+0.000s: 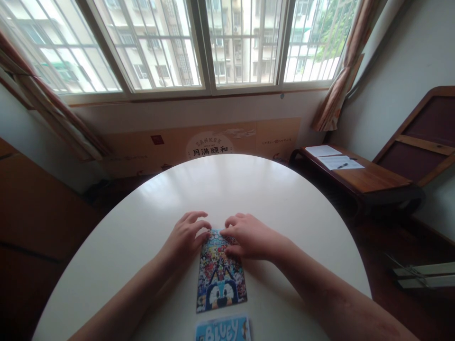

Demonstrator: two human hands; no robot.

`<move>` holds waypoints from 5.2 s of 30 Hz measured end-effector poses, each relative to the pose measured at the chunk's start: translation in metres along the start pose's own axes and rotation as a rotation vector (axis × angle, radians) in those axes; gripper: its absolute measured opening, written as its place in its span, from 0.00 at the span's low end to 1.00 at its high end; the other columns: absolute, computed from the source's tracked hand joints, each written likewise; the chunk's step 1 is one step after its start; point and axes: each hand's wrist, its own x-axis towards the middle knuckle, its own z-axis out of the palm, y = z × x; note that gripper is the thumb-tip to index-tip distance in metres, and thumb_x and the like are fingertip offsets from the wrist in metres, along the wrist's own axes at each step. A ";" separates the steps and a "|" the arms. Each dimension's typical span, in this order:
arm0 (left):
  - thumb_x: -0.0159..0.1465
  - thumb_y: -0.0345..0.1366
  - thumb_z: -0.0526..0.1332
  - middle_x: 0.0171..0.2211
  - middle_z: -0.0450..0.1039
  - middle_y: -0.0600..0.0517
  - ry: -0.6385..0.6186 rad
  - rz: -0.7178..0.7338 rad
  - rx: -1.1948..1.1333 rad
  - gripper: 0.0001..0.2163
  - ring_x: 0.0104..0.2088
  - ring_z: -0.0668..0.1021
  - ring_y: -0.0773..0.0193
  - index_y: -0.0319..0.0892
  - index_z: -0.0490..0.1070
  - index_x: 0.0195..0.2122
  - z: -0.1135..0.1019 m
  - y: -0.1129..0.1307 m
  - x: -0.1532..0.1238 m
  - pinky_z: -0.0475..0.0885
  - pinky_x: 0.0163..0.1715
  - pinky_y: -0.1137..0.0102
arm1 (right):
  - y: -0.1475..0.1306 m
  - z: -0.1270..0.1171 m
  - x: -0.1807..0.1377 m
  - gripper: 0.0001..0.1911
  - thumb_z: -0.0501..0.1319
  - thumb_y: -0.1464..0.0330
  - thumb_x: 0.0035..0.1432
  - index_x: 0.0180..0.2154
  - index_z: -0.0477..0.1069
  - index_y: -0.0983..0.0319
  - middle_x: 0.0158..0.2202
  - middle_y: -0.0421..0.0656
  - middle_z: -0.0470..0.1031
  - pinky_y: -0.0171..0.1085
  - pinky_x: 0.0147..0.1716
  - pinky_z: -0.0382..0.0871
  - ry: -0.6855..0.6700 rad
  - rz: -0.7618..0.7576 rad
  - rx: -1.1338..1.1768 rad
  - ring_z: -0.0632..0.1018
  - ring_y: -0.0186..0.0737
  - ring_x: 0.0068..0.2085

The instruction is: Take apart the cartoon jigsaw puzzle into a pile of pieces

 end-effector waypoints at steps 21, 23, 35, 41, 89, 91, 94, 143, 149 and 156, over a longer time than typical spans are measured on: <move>0.64 0.32 0.63 0.52 0.73 0.45 0.154 -0.149 0.082 0.05 0.55 0.71 0.47 0.44 0.78 0.39 -0.001 -0.006 0.002 0.69 0.55 0.49 | 0.001 0.002 -0.003 0.15 0.65 0.61 0.59 0.47 0.78 0.58 0.49 0.49 0.76 0.48 0.50 0.67 -0.008 0.004 -0.013 0.74 0.50 0.48; 0.64 0.32 0.63 0.53 0.73 0.45 0.152 -0.174 0.087 0.05 0.56 0.71 0.47 0.45 0.79 0.39 0.000 -0.007 0.003 0.68 0.55 0.48 | 0.001 0.002 -0.003 0.15 0.65 0.61 0.59 0.47 0.77 0.58 0.49 0.49 0.76 0.48 0.50 0.67 -0.009 0.002 -0.012 0.74 0.50 0.48; 0.63 0.32 0.64 0.55 0.72 0.45 0.059 -0.168 0.068 0.06 0.56 0.71 0.47 0.46 0.80 0.40 0.000 -0.005 0.002 0.67 0.57 0.47 | 0.001 0.002 -0.003 0.14 0.65 0.62 0.58 0.46 0.77 0.58 0.49 0.49 0.76 0.48 0.50 0.67 -0.003 0.004 -0.008 0.74 0.50 0.48; 0.63 0.30 0.63 0.53 0.74 0.45 0.130 -0.174 0.070 0.08 0.55 0.72 0.47 0.45 0.80 0.41 -0.006 -0.002 0.002 0.68 0.56 0.48 | 0.002 0.003 -0.004 0.14 0.65 0.63 0.59 0.47 0.77 0.58 0.49 0.49 0.76 0.48 0.50 0.67 -0.003 0.013 0.005 0.74 0.50 0.49; 0.57 0.30 0.70 0.58 0.69 0.48 0.026 -0.142 0.004 0.06 0.64 0.63 0.42 0.47 0.77 0.34 0.000 0.028 -0.001 0.47 0.62 0.31 | -0.008 0.000 -0.002 0.10 0.68 0.63 0.56 0.40 0.78 0.59 0.44 0.47 0.76 0.47 0.46 0.69 0.033 0.126 0.057 0.75 0.48 0.45; 0.58 0.29 0.69 0.57 0.70 0.48 0.023 -0.147 -0.005 0.05 0.64 0.64 0.43 0.47 0.77 0.33 -0.001 0.029 -0.001 0.46 0.62 0.32 | -0.007 0.000 -0.002 0.10 0.68 0.63 0.56 0.40 0.78 0.59 0.44 0.47 0.76 0.47 0.46 0.69 0.035 0.126 0.056 0.75 0.48 0.45; 0.59 0.29 0.68 0.57 0.72 0.49 -0.008 -0.185 -0.052 0.05 0.63 0.65 0.44 0.47 0.78 0.31 -0.004 0.030 0.000 0.47 0.62 0.33 | -0.007 0.000 -0.001 0.11 0.68 0.62 0.56 0.41 0.78 0.58 0.44 0.47 0.76 0.47 0.46 0.69 0.029 0.130 0.056 0.75 0.48 0.45; 0.64 0.35 0.61 0.40 0.80 0.48 -0.117 -0.386 0.345 0.08 0.42 0.79 0.55 0.44 0.80 0.30 -0.047 -0.006 -0.002 0.70 0.45 0.62 | -0.005 0.004 -0.002 0.12 0.63 0.65 0.61 0.46 0.78 0.57 0.45 0.47 0.76 0.44 0.46 0.67 0.045 0.115 0.060 0.75 0.46 0.45; 0.62 0.34 0.59 0.37 0.79 0.49 -0.226 -0.392 0.263 0.08 0.39 0.79 0.55 0.44 0.79 0.31 -0.048 0.001 -0.004 0.69 0.35 0.65 | -0.005 0.004 -0.003 0.12 0.63 0.66 0.61 0.47 0.78 0.57 0.45 0.47 0.76 0.45 0.45 0.67 0.047 0.122 0.060 0.75 0.46 0.45; 0.63 0.33 0.58 0.38 0.80 0.50 -0.229 -0.368 0.176 0.09 0.41 0.79 0.55 0.46 0.80 0.33 -0.042 0.006 -0.002 0.71 0.38 0.65 | -0.005 0.006 -0.003 0.12 0.63 0.66 0.61 0.47 0.78 0.57 0.45 0.47 0.76 0.45 0.46 0.68 0.053 0.120 0.063 0.75 0.46 0.45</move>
